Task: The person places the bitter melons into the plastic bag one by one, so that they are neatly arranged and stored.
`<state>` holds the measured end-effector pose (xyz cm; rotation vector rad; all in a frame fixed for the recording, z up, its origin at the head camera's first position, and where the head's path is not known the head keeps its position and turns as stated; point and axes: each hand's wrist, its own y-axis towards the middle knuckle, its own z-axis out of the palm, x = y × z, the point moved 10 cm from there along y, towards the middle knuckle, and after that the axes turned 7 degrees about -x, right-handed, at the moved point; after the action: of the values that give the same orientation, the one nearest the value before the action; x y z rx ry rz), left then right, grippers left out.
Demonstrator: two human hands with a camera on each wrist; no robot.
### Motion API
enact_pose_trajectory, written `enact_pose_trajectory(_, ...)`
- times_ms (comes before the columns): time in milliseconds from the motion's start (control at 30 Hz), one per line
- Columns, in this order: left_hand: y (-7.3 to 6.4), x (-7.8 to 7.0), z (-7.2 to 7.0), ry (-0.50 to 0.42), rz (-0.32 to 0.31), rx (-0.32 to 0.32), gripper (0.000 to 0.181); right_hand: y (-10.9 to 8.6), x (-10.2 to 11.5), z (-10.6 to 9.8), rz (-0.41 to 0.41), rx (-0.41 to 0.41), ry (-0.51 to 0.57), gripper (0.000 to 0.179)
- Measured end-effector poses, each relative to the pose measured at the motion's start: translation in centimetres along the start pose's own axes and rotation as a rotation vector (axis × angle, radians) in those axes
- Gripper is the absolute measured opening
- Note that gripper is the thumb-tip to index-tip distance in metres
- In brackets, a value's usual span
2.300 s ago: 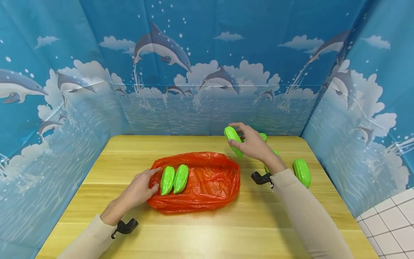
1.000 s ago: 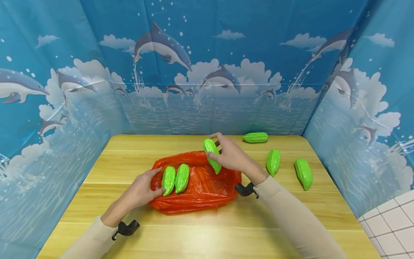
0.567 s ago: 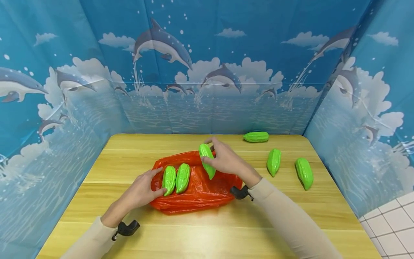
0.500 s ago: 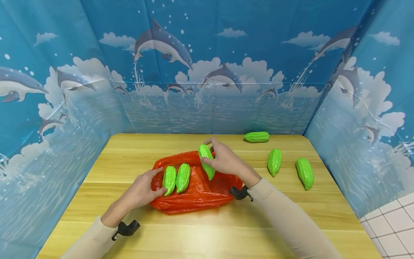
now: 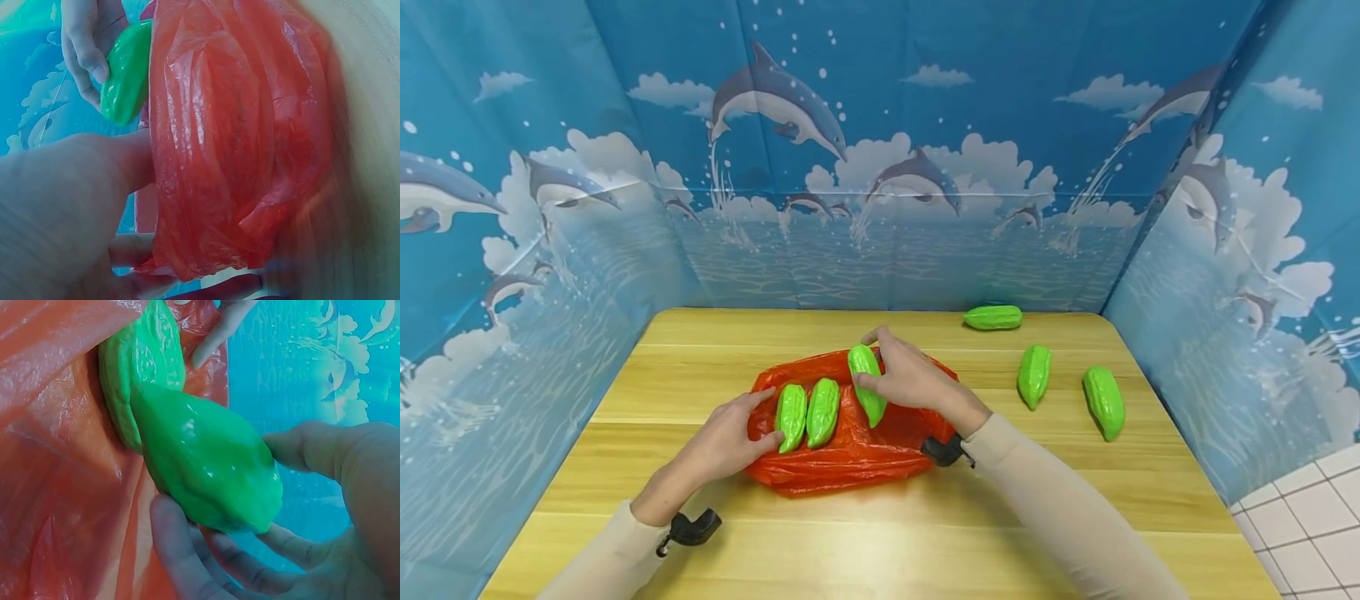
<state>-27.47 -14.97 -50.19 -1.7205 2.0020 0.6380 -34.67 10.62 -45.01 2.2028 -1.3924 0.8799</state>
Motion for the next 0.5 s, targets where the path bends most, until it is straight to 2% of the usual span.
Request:
enact_pose_trajectory(333, -0.2, -0.3, -0.1, 0.007, 0.017, -0.002, 0.077, 0.2, 0.5, 1.1, -0.035, 0.069, -0.026, 0.067)
enact_pose_trajectory(500, -0.2, -0.2, -0.1, 0.008, 0.017, -0.005, 0.076, 0.4, 0.3, 1.6, 0.002, 0.115, 0.039, 0.067)
